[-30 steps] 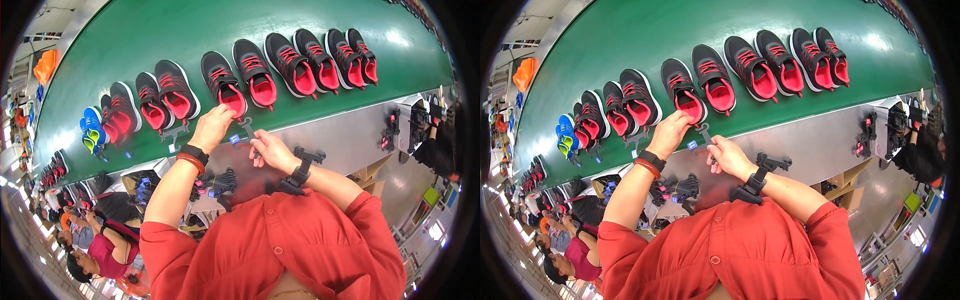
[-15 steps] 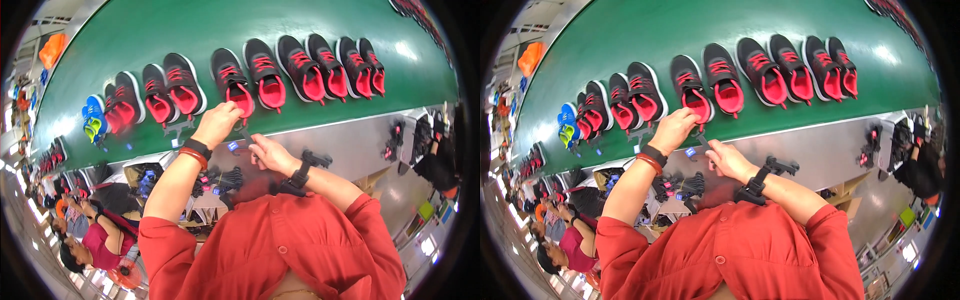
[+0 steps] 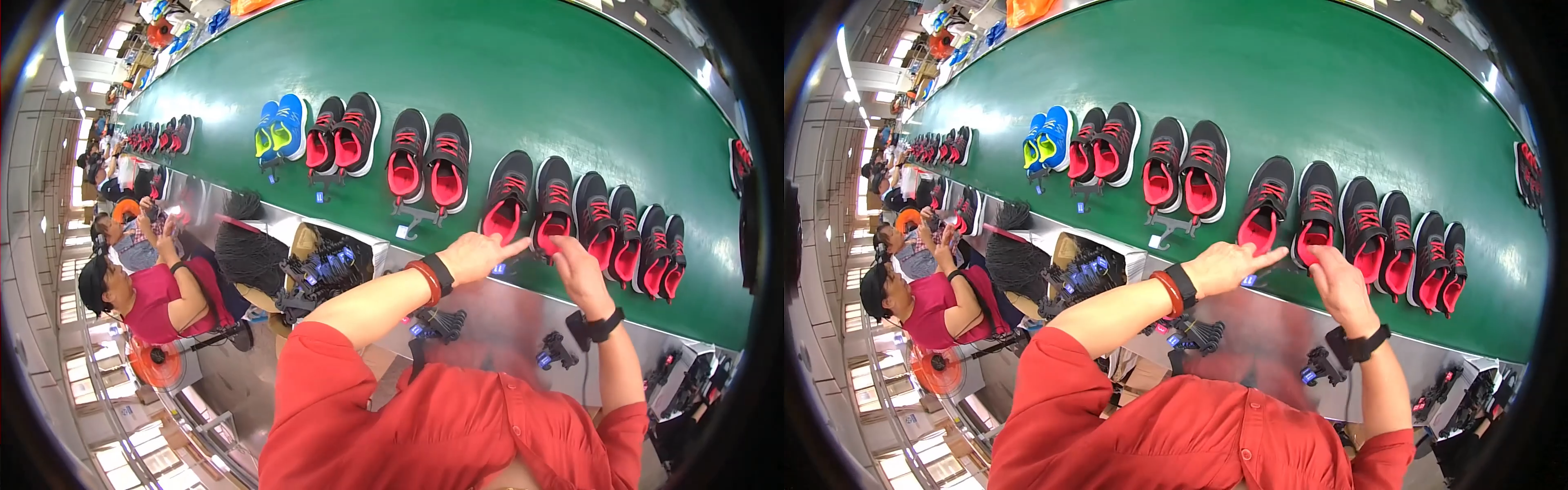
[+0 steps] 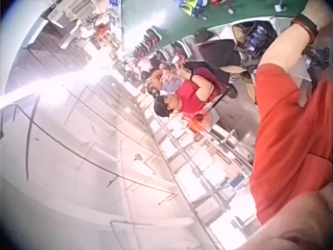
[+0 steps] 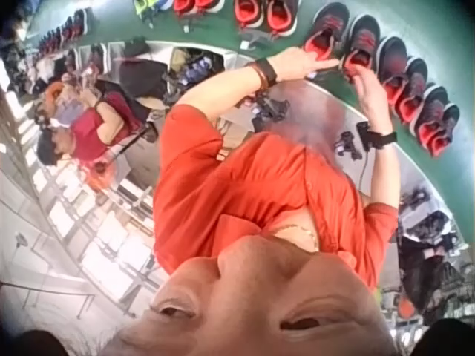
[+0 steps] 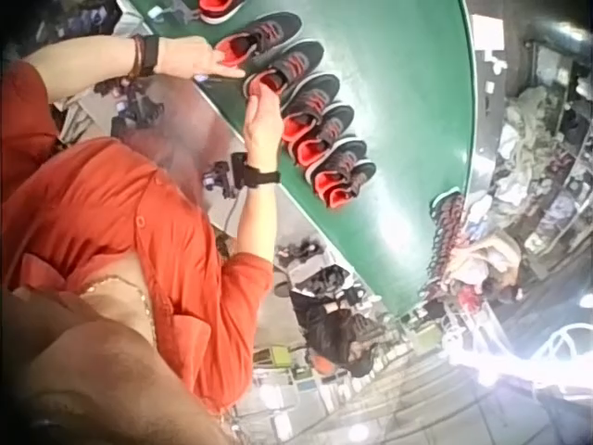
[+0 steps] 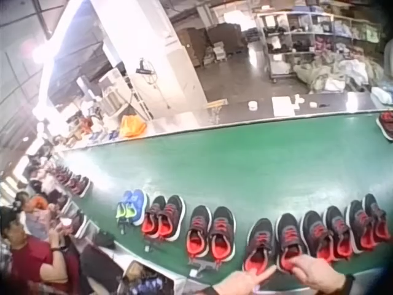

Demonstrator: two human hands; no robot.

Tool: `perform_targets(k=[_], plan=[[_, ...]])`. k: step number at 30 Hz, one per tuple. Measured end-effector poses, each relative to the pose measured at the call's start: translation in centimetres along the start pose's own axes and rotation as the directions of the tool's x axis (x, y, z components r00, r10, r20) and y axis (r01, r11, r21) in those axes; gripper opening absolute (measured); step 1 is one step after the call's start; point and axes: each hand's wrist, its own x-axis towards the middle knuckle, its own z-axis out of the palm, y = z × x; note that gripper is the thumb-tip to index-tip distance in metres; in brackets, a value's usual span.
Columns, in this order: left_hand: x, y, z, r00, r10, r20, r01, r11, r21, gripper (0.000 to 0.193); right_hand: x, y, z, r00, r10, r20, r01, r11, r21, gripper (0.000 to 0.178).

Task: Inspecting manufactured shoes, preparing tags, and assembling structural shoe components on a factory production line.

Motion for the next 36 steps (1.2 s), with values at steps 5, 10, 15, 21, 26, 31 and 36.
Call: perform_targets(k=[5, 10, 15, 21, 26, 31, 36], plan=[[-0.9, -1.4, 0.3, 0.980, -0.193, 0.058, 0.201, 0.935, -0.293, 0.053, 1.3, 1.9, 1.2, 0.976, -0.109, 0.191, 0.167, 0.933, -0.318, 0.029], [-1.1, -1.6, -0.5, 0.958, -0.262, 0.114, 0.281, 0.934, -0.219, 0.046, 4.0, 1.1, 1.7, 0.955, -0.248, 0.161, 0.296, 0.822, -0.487, 0.021], [-0.7, -0.9, -0.2, 0.961, -0.257, 0.105, 0.275, 0.936, -0.222, 0.042, 4.3, 0.5, 1.9, 0.942, -0.265, 0.204, 0.334, 0.779, -0.530, 0.011], [-0.7, -0.5, 0.5, 0.962, -0.266, 0.058, 0.272, 0.942, -0.198, 0.032, 5.1, -0.3, 2.6, 0.930, -0.299, 0.213, 0.367, 0.764, -0.531, 0.007], [-0.8, 0.5, 0.0, 0.975, -0.219, -0.043, 0.193, 0.924, -0.331, 0.035, 5.2, -0.1, 2.4, 0.944, -0.233, 0.235, 0.329, 0.742, -0.584, 0.007], [0.0, 0.8, 0.2, 0.972, -0.184, -0.146, 0.131, 0.940, -0.315, 0.055, 4.5, 1.8, 2.1, 0.964, -0.262, -0.047, 0.229, 0.906, -0.357, 0.026], [0.8, 2.4, -1.0, 0.939, -0.332, -0.090, 0.333, 0.943, -0.012, 0.067, -0.8, 2.6, -0.7, 0.963, -0.224, -0.147, 0.189, 0.957, -0.220, 0.026]])
